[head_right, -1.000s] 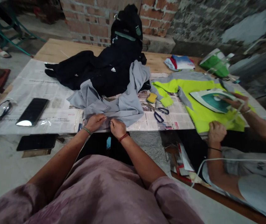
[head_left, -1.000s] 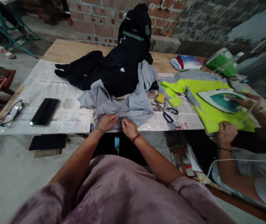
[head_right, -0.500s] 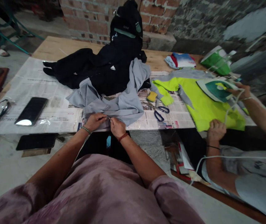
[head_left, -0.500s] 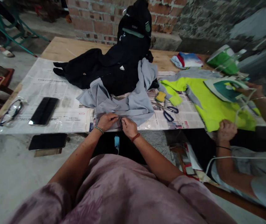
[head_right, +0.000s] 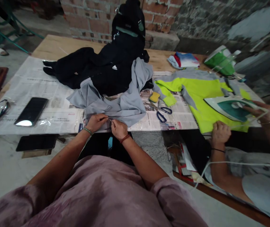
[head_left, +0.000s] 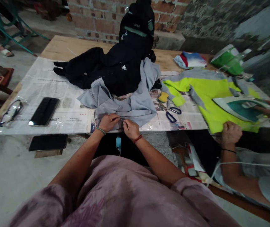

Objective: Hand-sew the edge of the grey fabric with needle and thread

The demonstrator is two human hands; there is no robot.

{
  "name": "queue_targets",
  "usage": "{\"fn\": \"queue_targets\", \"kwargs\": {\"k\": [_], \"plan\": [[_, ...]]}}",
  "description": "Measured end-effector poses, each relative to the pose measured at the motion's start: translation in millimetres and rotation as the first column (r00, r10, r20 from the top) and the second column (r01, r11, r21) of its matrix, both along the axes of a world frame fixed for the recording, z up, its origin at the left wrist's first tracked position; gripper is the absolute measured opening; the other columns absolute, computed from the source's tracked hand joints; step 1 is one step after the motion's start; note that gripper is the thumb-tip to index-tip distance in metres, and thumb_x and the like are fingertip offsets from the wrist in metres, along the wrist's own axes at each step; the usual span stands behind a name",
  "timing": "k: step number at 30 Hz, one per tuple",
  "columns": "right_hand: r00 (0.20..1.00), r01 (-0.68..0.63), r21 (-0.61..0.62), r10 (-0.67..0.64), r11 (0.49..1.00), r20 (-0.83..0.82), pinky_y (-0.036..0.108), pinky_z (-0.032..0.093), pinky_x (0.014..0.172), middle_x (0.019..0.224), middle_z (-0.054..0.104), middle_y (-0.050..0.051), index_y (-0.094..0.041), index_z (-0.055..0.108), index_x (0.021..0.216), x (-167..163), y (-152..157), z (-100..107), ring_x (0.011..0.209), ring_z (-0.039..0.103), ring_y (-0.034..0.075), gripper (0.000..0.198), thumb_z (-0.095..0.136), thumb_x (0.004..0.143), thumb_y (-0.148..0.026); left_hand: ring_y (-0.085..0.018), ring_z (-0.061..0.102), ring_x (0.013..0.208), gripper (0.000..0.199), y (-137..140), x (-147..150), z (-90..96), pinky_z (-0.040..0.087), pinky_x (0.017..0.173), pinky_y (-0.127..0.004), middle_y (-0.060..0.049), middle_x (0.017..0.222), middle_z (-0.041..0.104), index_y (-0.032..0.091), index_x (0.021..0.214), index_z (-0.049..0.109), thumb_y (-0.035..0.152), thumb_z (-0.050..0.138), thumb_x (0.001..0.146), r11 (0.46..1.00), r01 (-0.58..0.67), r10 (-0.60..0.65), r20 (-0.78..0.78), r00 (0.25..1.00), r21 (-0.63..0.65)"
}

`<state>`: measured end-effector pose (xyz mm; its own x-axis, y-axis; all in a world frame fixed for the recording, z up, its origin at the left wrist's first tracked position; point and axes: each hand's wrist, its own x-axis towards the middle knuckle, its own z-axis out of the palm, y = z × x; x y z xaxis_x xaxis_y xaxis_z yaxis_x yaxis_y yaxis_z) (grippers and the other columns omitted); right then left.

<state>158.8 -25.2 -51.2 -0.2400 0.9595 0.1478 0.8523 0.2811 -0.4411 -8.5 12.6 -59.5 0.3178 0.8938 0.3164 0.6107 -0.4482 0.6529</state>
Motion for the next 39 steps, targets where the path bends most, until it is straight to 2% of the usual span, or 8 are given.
{"fn": "queue_targets", "kwargs": {"k": [17,25,31,39], "plan": [[0.983,0.074,-0.142,-0.048,0.987,0.179,0.024,0.037,0.068,0.093,0.068,0.008,-0.018,0.057,0.108,-11.0,2.3,11.6,0.079,0.062,0.017,0.031,0.031,0.093,-0.026,-0.015,0.063,0.079,0.021,-1.1,0.7,-0.3,0.048,0.074,-0.026,-0.005,0.084,0.069,0.017,0.085,0.068,0.026,0.05,0.085,0.997,0.061,-0.059,-0.034,0.998,0.048],[0.982,0.089,-0.14,-0.064,0.986,0.176,0.026,0.037,0.067,0.091,0.068,0.01,-0.015,0.057,0.104,-22.8,4.4,12.6,0.081,0.062,0.019,0.03,0.031,0.091,-0.021,-0.016,0.062,0.078,0.021,-4.2,1.2,-1.5,0.048,0.074,-0.027,-0.006,0.082,0.067,0.017,0.085,0.067,0.021,0.046,0.086,0.992,0.058,-0.038,-0.166,0.985,0.116],[0.984,0.096,-0.15,-0.071,0.984,0.162,0.025,0.037,0.068,0.092,0.067,0.01,-0.015,0.058,0.103,-23.5,7.9,14.3,0.08,0.062,0.018,0.029,0.033,0.091,-0.02,-0.017,0.062,0.077,0.02,-6.7,3.2,0.3,0.048,0.075,-0.029,-0.008,0.084,0.068,0.017,0.085,0.067,0.016,0.047,0.083,0.987,0.112,-0.077,-0.276,0.958,0.112],[0.994,0.107,-0.153,-0.1,0.982,0.054,0.025,0.039,0.07,0.09,0.068,0.006,-0.018,0.06,0.103,-15.4,4.5,19.1,0.079,0.061,0.016,0.026,0.039,0.09,-0.027,-0.015,0.061,0.08,0.02,-6.8,3.1,0.9,0.048,0.075,-0.027,-0.006,0.084,0.068,0.018,0.087,0.067,0.023,0.048,0.087,0.995,0.026,-0.016,-0.108,0.994,0.093]]}}
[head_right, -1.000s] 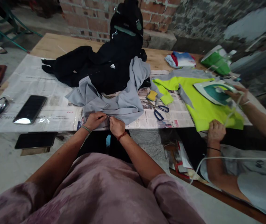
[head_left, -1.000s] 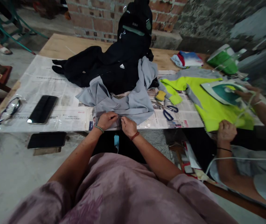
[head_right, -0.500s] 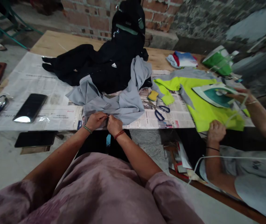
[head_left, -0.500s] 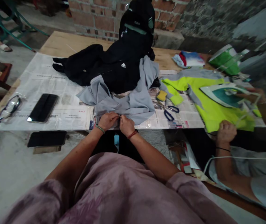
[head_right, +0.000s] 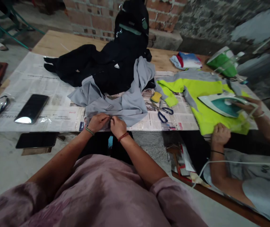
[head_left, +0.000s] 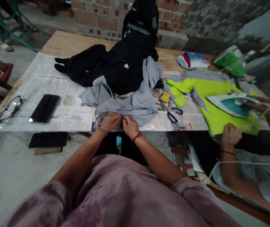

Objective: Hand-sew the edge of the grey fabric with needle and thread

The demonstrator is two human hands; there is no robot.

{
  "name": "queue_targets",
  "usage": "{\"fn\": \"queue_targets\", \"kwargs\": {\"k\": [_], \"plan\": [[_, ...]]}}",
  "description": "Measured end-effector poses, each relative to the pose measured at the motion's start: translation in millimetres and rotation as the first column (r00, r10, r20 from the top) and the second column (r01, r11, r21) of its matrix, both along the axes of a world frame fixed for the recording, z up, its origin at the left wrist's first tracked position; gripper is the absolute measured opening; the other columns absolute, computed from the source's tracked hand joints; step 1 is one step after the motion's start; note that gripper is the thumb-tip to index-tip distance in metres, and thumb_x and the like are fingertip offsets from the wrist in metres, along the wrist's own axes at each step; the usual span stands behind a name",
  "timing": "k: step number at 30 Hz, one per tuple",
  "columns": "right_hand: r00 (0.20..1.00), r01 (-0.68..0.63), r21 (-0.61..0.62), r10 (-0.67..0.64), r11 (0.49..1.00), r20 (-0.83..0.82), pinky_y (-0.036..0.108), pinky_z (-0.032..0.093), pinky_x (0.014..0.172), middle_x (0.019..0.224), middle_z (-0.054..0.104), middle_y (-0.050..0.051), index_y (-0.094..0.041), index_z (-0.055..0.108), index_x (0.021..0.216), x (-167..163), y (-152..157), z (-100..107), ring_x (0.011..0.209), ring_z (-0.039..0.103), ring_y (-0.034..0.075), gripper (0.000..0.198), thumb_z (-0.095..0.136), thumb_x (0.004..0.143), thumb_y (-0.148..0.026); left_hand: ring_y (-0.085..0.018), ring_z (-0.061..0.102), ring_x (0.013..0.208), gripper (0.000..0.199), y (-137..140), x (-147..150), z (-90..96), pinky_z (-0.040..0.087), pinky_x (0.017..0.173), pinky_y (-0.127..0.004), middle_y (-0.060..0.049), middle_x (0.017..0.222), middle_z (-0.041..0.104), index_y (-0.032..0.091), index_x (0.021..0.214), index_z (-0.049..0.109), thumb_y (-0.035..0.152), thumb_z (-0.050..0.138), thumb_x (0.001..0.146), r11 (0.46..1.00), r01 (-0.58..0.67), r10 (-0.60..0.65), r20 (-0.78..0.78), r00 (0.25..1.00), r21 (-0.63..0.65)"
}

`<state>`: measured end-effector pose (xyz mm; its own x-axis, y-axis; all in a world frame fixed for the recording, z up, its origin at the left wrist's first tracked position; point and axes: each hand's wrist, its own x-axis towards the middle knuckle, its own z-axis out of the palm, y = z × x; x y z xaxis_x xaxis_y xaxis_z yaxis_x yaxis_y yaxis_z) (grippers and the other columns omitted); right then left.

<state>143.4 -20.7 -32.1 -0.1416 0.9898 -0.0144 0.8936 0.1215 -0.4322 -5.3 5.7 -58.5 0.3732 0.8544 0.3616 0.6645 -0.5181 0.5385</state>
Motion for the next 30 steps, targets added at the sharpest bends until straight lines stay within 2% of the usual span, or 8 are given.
{"fn": "queue_targets", "kwargs": {"k": [6,11,15,20,23,25,27,30], "plan": [[1.0,0.014,-0.045,-0.014,0.999,0.008,0.025,0.039,0.066,0.082,0.068,0.004,-0.02,0.065,0.09,7.3,-5.1,0.3,0.076,0.061,0.016,0.022,0.045,0.087,-0.031,-0.015,0.062,0.083,0.019,2.0,-1.0,-2.6,0.048,0.079,-0.027,-0.005,0.088,0.069,0.017,0.087,0.067,0.023,0.049,0.086,1.0,-0.026,0.027,0.058,0.998,-0.015],[0.999,0.004,-0.058,-0.001,0.998,0.042,0.026,0.038,0.065,0.081,0.067,0.005,-0.02,0.065,0.09,6.3,-2.8,0.5,0.074,0.059,0.016,0.025,0.044,0.087,-0.034,-0.015,0.062,0.082,0.018,1.7,-0.6,-1.2,0.049,0.079,-0.027,-0.005,0.087,0.069,0.017,0.087,0.067,0.022,0.049,0.085,0.999,-0.032,0.034,0.06,0.998,-0.033],[0.996,-0.02,-0.051,0.024,0.998,0.082,0.026,0.037,0.067,0.084,0.067,0.007,-0.018,0.063,0.093,5.8,-1.0,1.7,0.076,0.059,0.017,0.025,0.04,0.089,-0.028,-0.014,0.062,0.082,0.019,1.2,0.0,0.3,0.048,0.078,-0.026,-0.004,0.086,0.069,0.018,0.086,0.067,0.023,0.049,0.085,0.999,-0.016,0.018,0.055,0.998,-0.028],[0.998,-0.031,-0.014,0.032,0.999,0.06,0.026,0.036,0.069,0.087,0.066,0.008,-0.015,0.061,0.095,0.3,7.9,1.9,0.078,0.058,0.017,0.025,0.038,0.09,-0.023,-0.015,0.061,0.08,0.021,0.7,0.2,2.3,0.048,0.076,-0.027,-0.005,0.085,0.068,0.017,0.086,0.067,0.022,0.047,0.086,0.997,0.062,-0.061,0.036,0.997,-0.038],[0.999,-0.031,-0.015,0.032,0.999,0.033,0.026,0.037,0.072,0.088,0.066,0.008,-0.015,0.061,0.095,-0.8,11.7,3.4,0.081,0.058,0.018,0.026,0.038,0.091,-0.023,-0.015,0.061,0.081,0.02,1.3,0.1,4.5,0.047,0.077,-0.026,-0.004,0.085,0.068,0.017,0.086,0.067,0.022,0.047,0.085,0.995,0.069,-0.063,0.073,0.995,-0.076],[0.999,-0.039,0.001,0.039,0.999,-0.003,0.027,0.039,0.076,0.092,0.066,0.009,-0.014,0.061,0.099,2.6,7.2,6.7,0.085,0.058,0.019,0.027,0.037,0.09,-0.023,-0.014,0.06,0.08,0.019,2.0,0.3,5.7,0.047,0.076,-0.025,-0.003,0.084,0.068,0.017,0.085,0.066,0.022,0.048,0.085,0.992,0.05,-0.038,0.105,0.994,-0.114],[0.997,-0.053,0.074,0.057,0.996,-0.05,0.03,0.039,0.083,0.103,0.064,0.011,-0.013,0.058,0.109,8.2,-5.2,11.8,0.094,0.057,0.02,0.03,0.037,0.09,-0.023,-0.014,0.06,0.078,0.019,2.7,0.8,6.3,0.047,0.074,-0.024,-0.003,0.081,0.067,0.016,0.083,0.066,0.023,0.049,0.085,0.989,0.032,-0.013,0.127,0.992,-0.143],[0.966,-0.182,0.147,0.205,0.972,-0.157,0.034,0.034,0.097,0.115,0.059,0.012,-0.014,0.057,0.115,13.1,-34.7,18.3,0.109,0.051,0.02,0.033,0.038,0.091,-0.027,-0.014,0.059,0.077,0.017,3.1,1.6,6.1,0.046,0.074,-0.024,-0.002,0.08,0.067,0.015,0.081,0.066,0.024,0.051,0.084,0.985,0.02,0.005,0.15,0.989,-0.169]]}}
